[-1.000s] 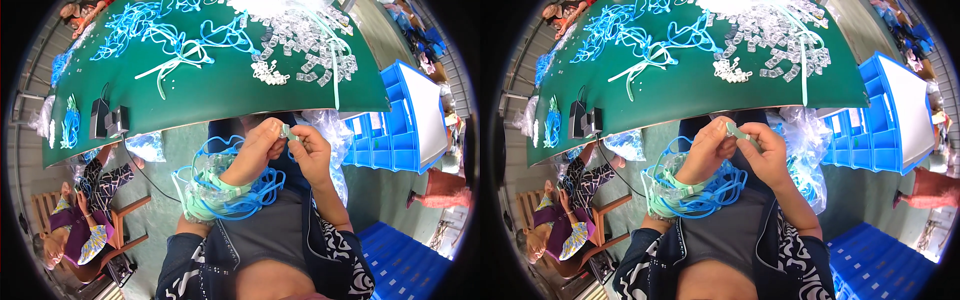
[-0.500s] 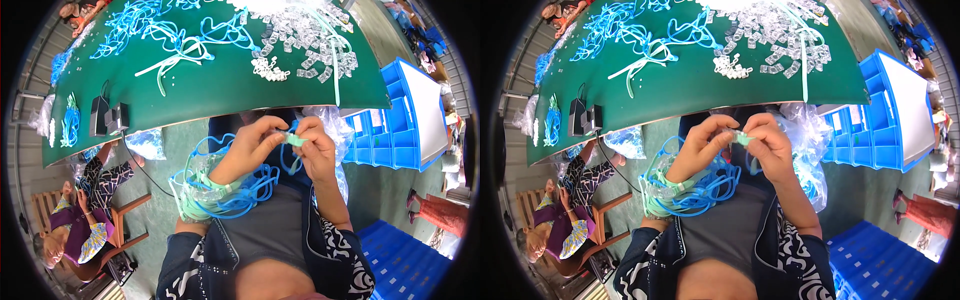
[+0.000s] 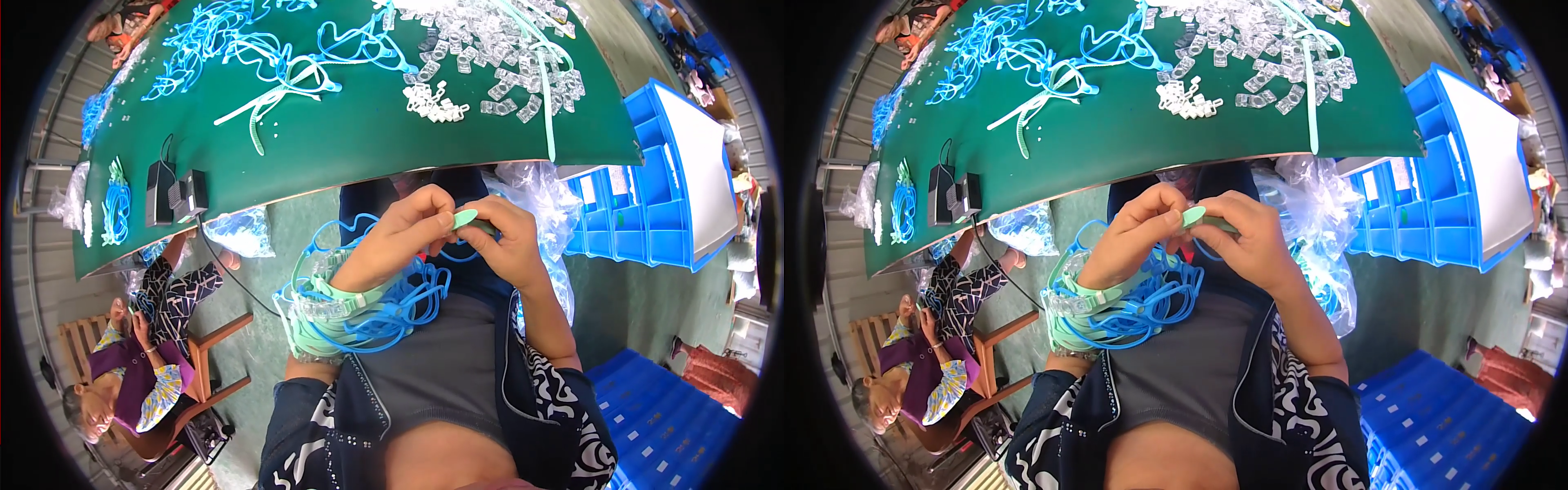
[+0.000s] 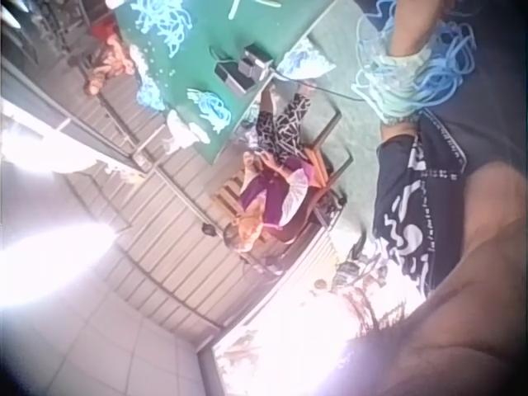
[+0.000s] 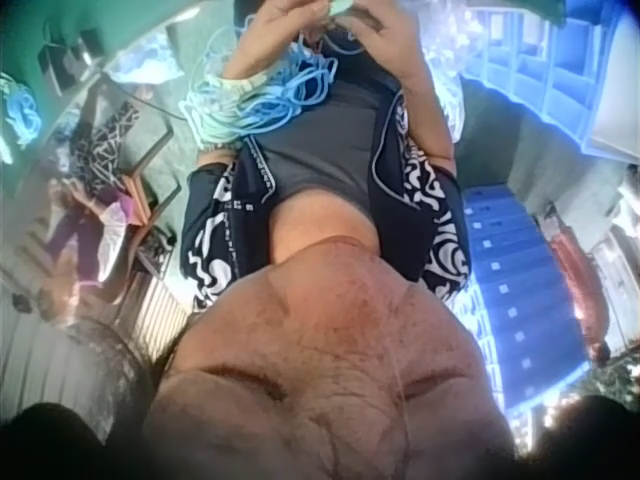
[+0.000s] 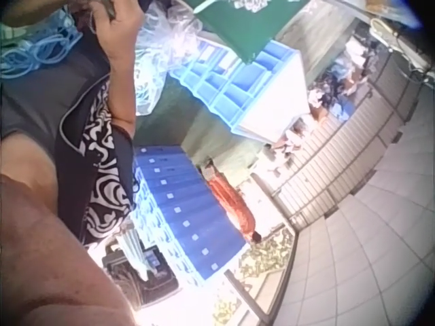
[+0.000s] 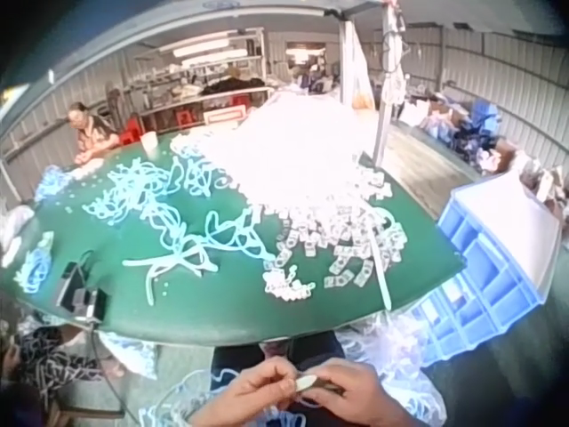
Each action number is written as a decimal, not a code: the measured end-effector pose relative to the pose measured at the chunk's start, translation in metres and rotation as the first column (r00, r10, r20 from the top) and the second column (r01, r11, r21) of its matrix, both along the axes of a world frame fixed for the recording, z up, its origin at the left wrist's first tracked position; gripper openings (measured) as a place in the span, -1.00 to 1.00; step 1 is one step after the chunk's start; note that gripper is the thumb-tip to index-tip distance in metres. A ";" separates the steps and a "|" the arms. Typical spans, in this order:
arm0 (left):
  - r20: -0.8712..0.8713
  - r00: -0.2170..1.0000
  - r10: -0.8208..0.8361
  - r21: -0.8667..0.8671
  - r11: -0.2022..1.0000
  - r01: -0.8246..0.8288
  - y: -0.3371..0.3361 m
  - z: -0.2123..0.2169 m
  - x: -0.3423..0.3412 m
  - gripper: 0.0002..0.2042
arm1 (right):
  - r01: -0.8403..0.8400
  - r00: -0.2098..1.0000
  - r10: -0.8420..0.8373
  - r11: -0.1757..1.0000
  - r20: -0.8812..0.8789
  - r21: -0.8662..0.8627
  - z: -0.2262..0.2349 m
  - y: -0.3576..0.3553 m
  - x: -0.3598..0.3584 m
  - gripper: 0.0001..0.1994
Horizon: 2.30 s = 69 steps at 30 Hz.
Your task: The person assembles various blue and green plastic rings, green clips, and blue frames by hand at a workstation.
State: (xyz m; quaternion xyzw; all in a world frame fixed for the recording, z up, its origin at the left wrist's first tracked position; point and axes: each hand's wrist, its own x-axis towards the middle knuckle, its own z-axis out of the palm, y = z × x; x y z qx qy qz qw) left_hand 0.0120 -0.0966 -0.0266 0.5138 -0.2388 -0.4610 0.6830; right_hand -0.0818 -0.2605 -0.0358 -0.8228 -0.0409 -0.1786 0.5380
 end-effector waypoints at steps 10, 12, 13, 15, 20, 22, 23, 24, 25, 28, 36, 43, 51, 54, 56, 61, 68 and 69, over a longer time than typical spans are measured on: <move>-0.254 0.967 -0.036 -0.163 0.987 -0.006 0.001 -0.013 0.001 -0.84 | 0.024 0.995 -0.023 1.000 0.100 -0.016 -0.006 0.007 0.001 -0.83; -0.222 0.974 -0.039 -0.129 0.992 0.011 0.002 -0.013 0.002 -0.84 | 0.019 0.994 -0.019 1.000 0.106 0.001 -0.006 0.007 0.001 -0.83; -0.173 0.985 -0.025 -0.066 0.998 0.013 0.003 -0.010 0.002 -0.83 | 0.018 0.994 -0.018 1.000 0.105 0.000 -0.006 0.006 0.001 -0.83; -0.125 0.992 -0.013 -0.004 1.000 0.013 0.003 -0.008 0.002 -0.82 | 0.001 0.997 0.000 1.000 0.082 -0.008 -0.007 0.004 0.001 -0.83; -0.042 0.996 -0.077 -0.035 0.996 0.076 0.005 -0.008 0.003 -0.80 | -0.015 0.988 0.013 1.000 0.154 0.014 -0.003 0.007 0.005 -0.85; -0.018 0.999 -0.049 -0.040 0.998 0.049 0.005 -0.008 0.002 -0.80 | -0.020 0.987 0.021 1.000 0.159 -0.006 -0.004 0.006 0.005 -0.87; 0.005 1.000 -0.022 -0.043 0.999 0.022 0.005 -0.008 0.001 -0.81 | 0.026 0.988 -0.040 0.996 0.151 0.090 -0.009 0.005 0.004 -0.89; 0.005 1.000 -0.022 -0.044 0.999 0.023 0.005 -0.007 0.001 -0.81 | 0.074 0.985 -0.101 0.980 0.137 0.186 -0.013 0.005 0.004 -0.90; 0.062 0.998 0.003 0.008 1.000 -0.003 0.006 -0.006 0.001 -0.81 | 0.075 0.985 -0.101 0.980 0.137 0.185 -0.013 0.005 0.003 -0.90; 0.235 0.971 0.043 0.033 0.998 -0.053 0.006 -0.007 0.001 -0.82 | 0.039 0.997 -0.055 0.964 0.053 0.262 -0.012 0.006 0.002 -0.90; 0.525 0.816 0.241 0.015 0.956 -0.292 -0.003 -0.014 -0.003 -0.83 | 0.135 0.987 -0.145 0.980 0.062 0.145 -0.012 0.012 0.005 -0.95; 0.756 0.600 0.262 -0.111 0.954 -0.278 -0.002 -0.011 -0.003 -0.82 | 0.069 0.997 -0.056 0.922 -0.046 0.380 -0.017 0.015 0.002 -0.95; 0.446 0.869 0.213 -0.026 0.974 -0.225 0.004 -0.014 -0.002 -0.81 | -0.003 1.000 0.010 0.773 -0.007 0.635 -0.021 0.021 0.003 -0.92; 0.342 0.910 0.234 -0.070 0.972 -0.224 0.004 -0.014 -0.001 -0.80 | -0.036 0.999 0.038 0.776 0.010 0.630 -0.020 0.018 0.007 -0.92; 0.217 0.946 0.242 0.008 0.968 -0.249 0.006 -0.015 0.002 -0.84 | -0.029 0.999 0.032 0.761 0.008 0.648 -0.022 0.017 0.006 -0.92; 0.163 0.984 0.077 0.104 0.990 -0.095 0.018 -0.016 0.008 -0.81 | -0.031 0.999 0.033 0.726 0.010 0.687 -0.025 0.014 0.005 -0.94; 0.068 0.989 0.134 0.033 0.990 -0.136 0.019 -0.013 0.004 -0.84 | 0.079 0.994 -0.065 0.984 -0.090 0.160 -0.004 0.012 0.003 -0.76; 0.040 0.987 0.153 0.039 0.987 -0.155 0.019 -0.014 0.004 -0.84 | 0.087 0.991 -0.085 0.996 -0.102 0.019 -0.001 0.011 0.003 -0.77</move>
